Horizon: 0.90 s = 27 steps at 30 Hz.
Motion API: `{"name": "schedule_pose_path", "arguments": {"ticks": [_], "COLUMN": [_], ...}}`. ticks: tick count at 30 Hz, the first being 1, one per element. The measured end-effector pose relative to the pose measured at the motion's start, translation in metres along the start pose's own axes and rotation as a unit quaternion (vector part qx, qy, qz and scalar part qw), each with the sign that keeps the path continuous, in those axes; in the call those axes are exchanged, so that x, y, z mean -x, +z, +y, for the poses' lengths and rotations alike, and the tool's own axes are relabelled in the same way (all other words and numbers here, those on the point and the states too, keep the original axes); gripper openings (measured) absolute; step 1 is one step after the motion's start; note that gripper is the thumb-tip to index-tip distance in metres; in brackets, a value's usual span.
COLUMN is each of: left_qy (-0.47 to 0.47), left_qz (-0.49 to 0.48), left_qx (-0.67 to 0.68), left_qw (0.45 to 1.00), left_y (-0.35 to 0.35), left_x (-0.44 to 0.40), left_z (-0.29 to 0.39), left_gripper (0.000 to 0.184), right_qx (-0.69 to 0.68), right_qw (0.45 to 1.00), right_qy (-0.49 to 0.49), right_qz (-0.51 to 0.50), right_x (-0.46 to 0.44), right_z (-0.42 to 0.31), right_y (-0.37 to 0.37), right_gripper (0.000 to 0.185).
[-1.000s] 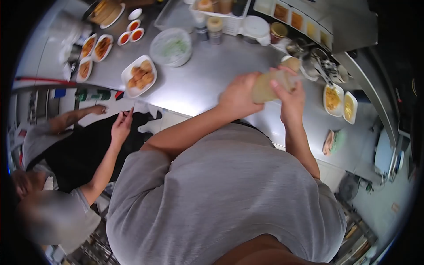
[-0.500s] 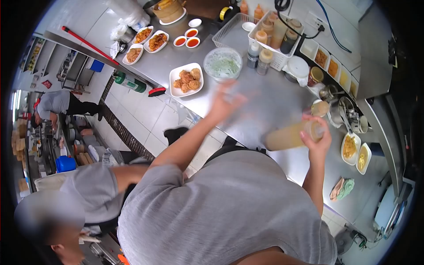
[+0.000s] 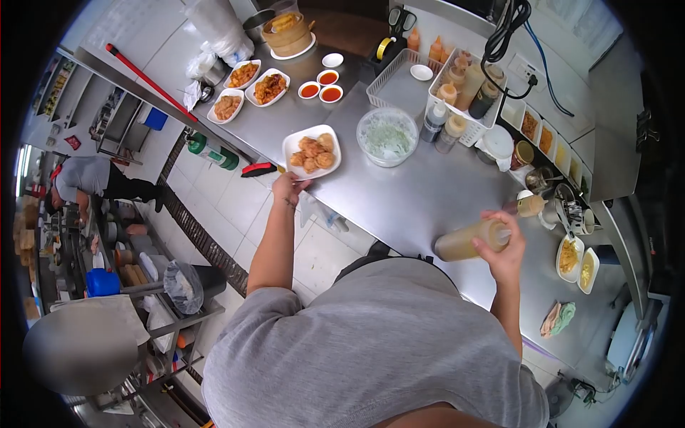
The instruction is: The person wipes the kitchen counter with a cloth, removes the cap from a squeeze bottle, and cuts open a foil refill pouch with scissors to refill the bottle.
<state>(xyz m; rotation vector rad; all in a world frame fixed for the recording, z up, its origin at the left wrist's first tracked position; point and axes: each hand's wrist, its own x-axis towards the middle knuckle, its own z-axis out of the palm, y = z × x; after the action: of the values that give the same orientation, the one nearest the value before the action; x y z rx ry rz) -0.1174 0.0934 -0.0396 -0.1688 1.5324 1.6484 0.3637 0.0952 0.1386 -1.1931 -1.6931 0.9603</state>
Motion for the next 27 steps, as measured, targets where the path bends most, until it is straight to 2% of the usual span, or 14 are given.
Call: {"name": "schedule_pose_path", "arguments": {"ticks": [4, 6, 10, 14, 15, 18, 19, 21, 22, 23, 24, 25, 26, 27], "left_qy": [0.063, 0.086, 0.091, 0.076, 0.047, 0.046, 0.039, 0.127, 0.17, 0.262, 0.39, 0.475, 0.53, 0.551], "left_qz": [0.036, 0.052, 0.064, -0.028, -0.042, -0.04, -0.061, 0.057, 0.114, 0.081, -0.017, -0.032, -0.164, -0.323], "left_qx": [0.077, 0.111, 0.167, 0.158, 0.104, 0.027, 0.012, 0.0, -0.006, 0.011, -0.052, -0.146, -0.26, -0.277], "left_qw": [0.994, 0.989, 0.98, 0.984, 0.993, 0.998, 0.997, 0.99, 0.979, 0.962, 0.919, 0.867, 0.79, 0.718], "left_y": [-0.028, -0.029, -0.049, -0.041, -0.045, -0.02, -0.017, -0.003, 0.009, 0.029, 0.039, 0.066, 0.089, 0.109], "left_x": [-0.07, -0.087, -0.175, -0.188, -0.195, -0.131, -0.121, -0.111, -0.101, -0.061, -0.062, -0.035, 0.035, 0.083], "left_z": [0.022, 0.042, 0.064, 0.083, 0.084, 0.103, 0.107, 0.111, 0.112, 0.115, 0.102, 0.075, 0.057, 0.032], "left_gripper": [0.025, 0.017, 0.009, 0.025, 0.05, 0.068, 0.077, 0.078, 0.079, 0.072, 0.062, 0.055, 0.073, 0.095], "right_qx": [0.013, 0.036, 0.078, 0.112, 0.117, 0.132, 0.167, 0.236, 0.247, 0.258, 0.271, 0.267, 0.265, 0.266], "right_qw": [1.0, 0.999, 0.996, 0.992, 0.991, 0.99, 0.984, 0.965, 0.962, 0.957, 0.95, 0.947, 0.942, 0.937], "right_qy": [0.008, 0.024, 0.036, 0.047, 0.048, 0.03, -0.009, -0.082, -0.088, -0.096, -0.105, -0.116, -0.124, -0.127], "right_qz": [0.018, 0.024, 0.039, 0.043, 0.043, 0.048, 0.058, 0.073, 0.08, 0.094, 0.112, 0.138, 0.163, 0.187], "right_x": [0.006, 0.01, 0.014, 0.014, 0.012, 0.009, 0.006, 0.002, 0.003, 0.002, -0.002, -0.005, -0.009, -0.009], "right_z": [-0.004, -0.007, -0.014, -0.023, -0.026, -0.027, -0.029, -0.033, -0.034, -0.035, -0.036, -0.037, -0.038, -0.041], "right_y": [0.01, 0.012, 0.017, 0.02, 0.021, 0.025, 0.027, 0.029, 0.031, 0.033, 0.035, 0.038, 0.045, 0.05], "right_gripper": [0.049, 0.049, 0.05, 0.05, 0.05, 0.05, 0.05, 0.05, 0.05, 0.05, 0.05, 0.05, 0.05, 0.049]}}
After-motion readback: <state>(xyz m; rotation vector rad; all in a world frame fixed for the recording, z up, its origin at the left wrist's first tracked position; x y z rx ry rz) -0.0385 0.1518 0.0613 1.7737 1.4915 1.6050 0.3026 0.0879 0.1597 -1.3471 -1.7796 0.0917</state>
